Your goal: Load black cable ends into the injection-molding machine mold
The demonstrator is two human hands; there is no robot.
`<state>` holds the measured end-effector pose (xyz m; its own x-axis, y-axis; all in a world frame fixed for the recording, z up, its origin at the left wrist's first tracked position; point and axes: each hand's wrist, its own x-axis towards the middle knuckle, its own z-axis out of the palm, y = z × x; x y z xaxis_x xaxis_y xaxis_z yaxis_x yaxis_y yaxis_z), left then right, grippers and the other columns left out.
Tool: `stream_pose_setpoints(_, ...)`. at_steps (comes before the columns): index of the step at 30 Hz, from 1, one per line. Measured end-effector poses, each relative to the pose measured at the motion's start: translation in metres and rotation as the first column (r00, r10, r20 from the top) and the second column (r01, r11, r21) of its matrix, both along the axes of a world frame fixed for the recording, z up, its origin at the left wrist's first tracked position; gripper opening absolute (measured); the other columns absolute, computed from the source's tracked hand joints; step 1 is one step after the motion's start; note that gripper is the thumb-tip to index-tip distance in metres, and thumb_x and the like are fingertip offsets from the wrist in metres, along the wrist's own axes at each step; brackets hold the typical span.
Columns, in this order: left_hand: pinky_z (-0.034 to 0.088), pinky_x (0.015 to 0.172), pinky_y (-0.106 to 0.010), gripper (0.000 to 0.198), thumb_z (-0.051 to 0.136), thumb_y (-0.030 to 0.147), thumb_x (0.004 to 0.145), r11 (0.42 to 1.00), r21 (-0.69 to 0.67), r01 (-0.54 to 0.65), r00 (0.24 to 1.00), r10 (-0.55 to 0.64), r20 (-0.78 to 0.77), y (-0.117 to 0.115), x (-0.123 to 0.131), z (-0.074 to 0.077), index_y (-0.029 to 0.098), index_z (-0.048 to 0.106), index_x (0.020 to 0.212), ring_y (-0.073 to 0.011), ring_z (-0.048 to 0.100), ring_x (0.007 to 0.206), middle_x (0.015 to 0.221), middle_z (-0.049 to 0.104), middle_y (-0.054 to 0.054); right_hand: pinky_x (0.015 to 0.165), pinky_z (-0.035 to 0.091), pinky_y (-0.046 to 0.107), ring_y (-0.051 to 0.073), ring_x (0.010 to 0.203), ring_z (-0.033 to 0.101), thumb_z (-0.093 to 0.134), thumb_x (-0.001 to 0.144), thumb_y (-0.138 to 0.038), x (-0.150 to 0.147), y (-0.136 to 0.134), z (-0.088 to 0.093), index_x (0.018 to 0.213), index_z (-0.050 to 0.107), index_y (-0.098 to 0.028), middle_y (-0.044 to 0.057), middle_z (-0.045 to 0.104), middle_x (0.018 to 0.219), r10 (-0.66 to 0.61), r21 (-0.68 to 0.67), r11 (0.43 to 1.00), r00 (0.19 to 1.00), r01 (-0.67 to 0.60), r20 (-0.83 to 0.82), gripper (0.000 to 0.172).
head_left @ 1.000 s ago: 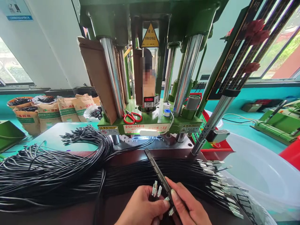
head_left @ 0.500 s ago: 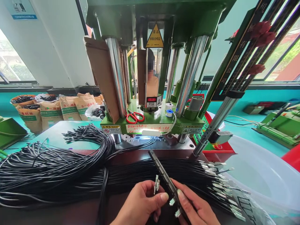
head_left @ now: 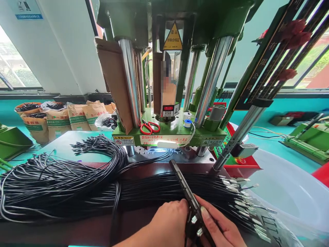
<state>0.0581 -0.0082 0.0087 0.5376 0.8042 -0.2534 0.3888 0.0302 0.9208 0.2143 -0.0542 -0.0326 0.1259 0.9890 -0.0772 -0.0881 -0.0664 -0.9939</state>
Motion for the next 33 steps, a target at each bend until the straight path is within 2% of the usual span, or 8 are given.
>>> stream_pose_setpoints(4, 0.040, 0.068, -0.037, 0.041, 0.067, 0.009, 0.055, 0.925, 0.264, 0.271, 0.925, -0.175, -0.338, -0.001, 0.000, -0.003, 0.016, 0.062, 0.096, -0.0347, 0.061, 0.082, 0.097, 0.067, -0.016, 0.079, 0.057, 0.031, 0.030, 0.114, 0.057, 0.063, 0.080, -0.050, 0.002, -0.002, -0.003, 0.114, 0.069, -0.027, 0.009, 0.068, 0.115, 0.007, -0.023, 1.000, 1.000, -0.007, -0.004, 0.041)
stream_pose_setpoints(8, 0.040, 0.062, -0.034, 0.012, 0.059, 0.014, 0.063, 0.922, 0.293, 0.251, 0.903, -0.114, -0.414, -0.005, -0.004, 0.002, 0.019, 0.061, 0.073, -0.0289, 0.061, 0.073, 0.081, 0.067, -0.011, 0.068, 0.059, 0.027, 0.031, 0.113, 0.057, 0.065, 0.078, -0.051, 0.001, -0.002, -0.002, 0.116, 0.067, -0.027, 0.007, 0.069, 0.113, -0.031, -0.068, 0.997, 0.999, 0.028, -0.041, 0.045)
stream_pose_setpoints(14, 0.042, 0.074, -0.042, 0.026, 0.051, 0.006, 0.059, 0.918, 0.295, 0.264, 0.789, -0.030, -0.614, -0.008, -0.002, 0.014, 0.012, 0.060, 0.083, -0.0366, 0.061, 0.087, 0.093, 0.066, -0.021, 0.078, 0.057, 0.030, 0.030, 0.120, 0.052, 0.064, 0.079, -0.051, 0.000, -0.001, 0.000, 0.115, 0.068, -0.027, 0.008, 0.068, 0.115, -0.019, -0.055, 0.998, 0.998, 0.015, -0.060, 0.044)
stream_pose_setpoints(18, 0.043, 0.065, -0.034, 0.020, 0.049, 0.009, 0.062, 0.959, 0.278, -0.056, 0.926, 0.155, -0.345, -0.008, -0.012, 0.009, 0.019, 0.052, 0.078, -0.0251, 0.062, 0.074, 0.077, 0.065, -0.008, 0.075, 0.057, 0.029, 0.026, 0.098, 0.064, 0.065, 0.077, -0.052, -0.002, -0.002, 0.002, 0.117, 0.066, -0.026, 0.007, 0.069, 0.107, -0.038, -0.115, 0.993, 0.992, 0.023, -0.123, 0.048)
stream_pose_setpoints(21, 0.038, 0.047, -0.024, 0.013, 0.050, 0.020, 0.070, 0.948, -0.118, -0.296, 0.955, 0.297, -0.010, -0.007, -0.022, 0.001, 0.020, 0.048, 0.083, -0.0137, 0.053, 0.046, 0.053, 0.057, 0.002, 0.057, 0.054, 0.021, 0.018, 0.075, 0.064, 0.066, 0.075, -0.055, -0.003, -0.002, 0.005, 0.120, 0.064, -0.030, 0.002, 0.069, 0.088, -0.083, -0.241, 0.970, 0.980, 0.037, -0.182, 0.051)
stream_pose_setpoints(23, 0.032, 0.040, -0.020, 0.018, 0.055, 0.028, 0.072, 0.900, -0.328, -0.288, 0.928, 0.347, 0.136, -0.007, -0.026, -0.002, 0.020, 0.047, 0.086, -0.0096, 0.044, 0.036, 0.044, 0.051, 0.006, 0.053, 0.052, 0.019, 0.015, 0.068, 0.061, 0.067, 0.074, -0.056, -0.004, 0.000, 0.007, 0.118, 0.064, -0.031, 0.000, 0.067, 0.083, -0.085, -0.264, 0.964, 0.978, 0.033, -0.188, 0.051)
stream_pose_setpoints(27, 0.019, 0.029, -0.018, 0.036, 0.062, 0.048, 0.073, 0.863, -0.441, -0.246, 0.890, 0.381, 0.249, -0.010, -0.026, -0.002, 0.020, 0.048, 0.091, -0.0038, 0.027, 0.026, 0.045, 0.044, 0.011, 0.052, 0.051, 0.019, 0.013, 0.063, 0.058, 0.070, 0.071, -0.055, -0.006, 0.003, 0.008, 0.113, 0.068, -0.030, 0.001, 0.068, 0.087, -0.073, -0.188, 0.981, 0.984, 0.042, -0.160, 0.049)
stream_pose_setpoints(33, 0.030, 0.034, -0.015, 0.034, 0.065, 0.047, 0.072, 0.872, -0.422, -0.247, 0.924, 0.344, 0.170, -0.013, -0.022, -0.003, 0.017, 0.051, 0.080, -0.0059, 0.043, 0.033, 0.045, 0.051, 0.006, 0.034, 0.032, 0.016, 0.007, 0.037, 0.037, 0.063, 0.078, -0.056, -0.010, 0.002, 0.001, 0.124, 0.061, -0.023, -0.005, 0.049, 0.048, -0.037, -0.130, 0.991, 0.990, 0.020, -0.133, 0.056)
